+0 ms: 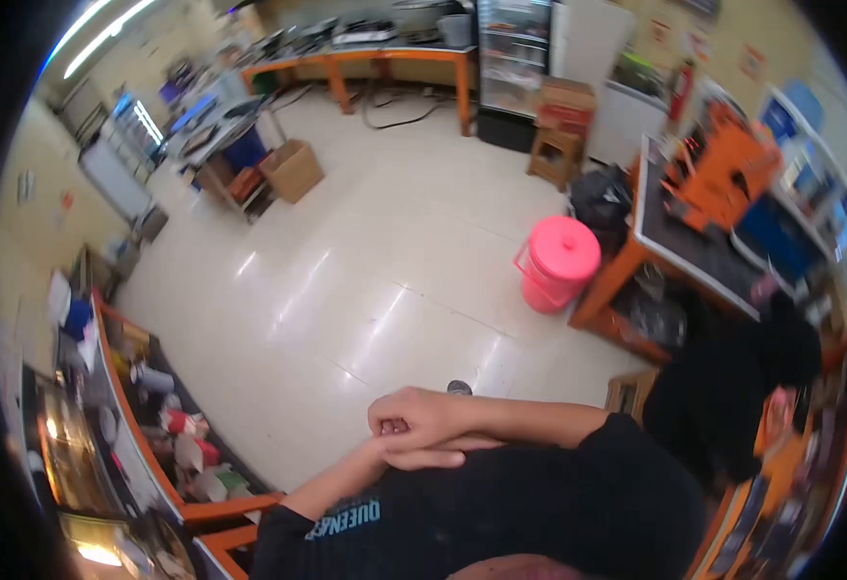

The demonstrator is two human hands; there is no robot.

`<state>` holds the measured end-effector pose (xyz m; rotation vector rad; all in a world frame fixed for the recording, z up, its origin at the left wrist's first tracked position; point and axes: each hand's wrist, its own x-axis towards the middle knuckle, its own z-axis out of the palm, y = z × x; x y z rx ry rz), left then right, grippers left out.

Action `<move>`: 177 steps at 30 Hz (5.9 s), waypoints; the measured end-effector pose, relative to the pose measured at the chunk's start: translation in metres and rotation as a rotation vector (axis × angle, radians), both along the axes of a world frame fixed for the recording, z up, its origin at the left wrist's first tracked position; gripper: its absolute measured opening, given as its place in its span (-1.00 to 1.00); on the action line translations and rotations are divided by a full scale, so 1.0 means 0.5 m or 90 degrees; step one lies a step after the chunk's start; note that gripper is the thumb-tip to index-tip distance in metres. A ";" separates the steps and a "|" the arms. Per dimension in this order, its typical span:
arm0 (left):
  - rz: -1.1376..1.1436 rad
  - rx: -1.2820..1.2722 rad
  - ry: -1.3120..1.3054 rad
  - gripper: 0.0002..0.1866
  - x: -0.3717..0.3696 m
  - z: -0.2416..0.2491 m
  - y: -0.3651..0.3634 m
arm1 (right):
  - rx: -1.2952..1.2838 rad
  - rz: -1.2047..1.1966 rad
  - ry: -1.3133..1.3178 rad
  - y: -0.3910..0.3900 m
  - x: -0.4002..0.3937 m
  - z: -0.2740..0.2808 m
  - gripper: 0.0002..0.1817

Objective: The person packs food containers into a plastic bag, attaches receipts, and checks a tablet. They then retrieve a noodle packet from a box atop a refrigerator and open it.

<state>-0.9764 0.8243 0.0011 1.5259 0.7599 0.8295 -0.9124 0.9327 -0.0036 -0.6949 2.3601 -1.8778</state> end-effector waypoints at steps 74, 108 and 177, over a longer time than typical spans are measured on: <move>-0.268 0.060 0.011 -0.45 -2.560 0.048 2.822 | 0.388 -0.806 0.214 2.762 -2.212 0.236 -0.71; 0.413 1.240 0.495 -0.84 -2.370 0.957 3.748 | 1.112 -1.012 -0.050 3.641 -1.997 1.189 -0.63; 0.842 1.195 0.717 -0.19 -2.385 1.202 3.986 | 1.211 -1.131 0.319 3.703 -1.650 0.995 -0.58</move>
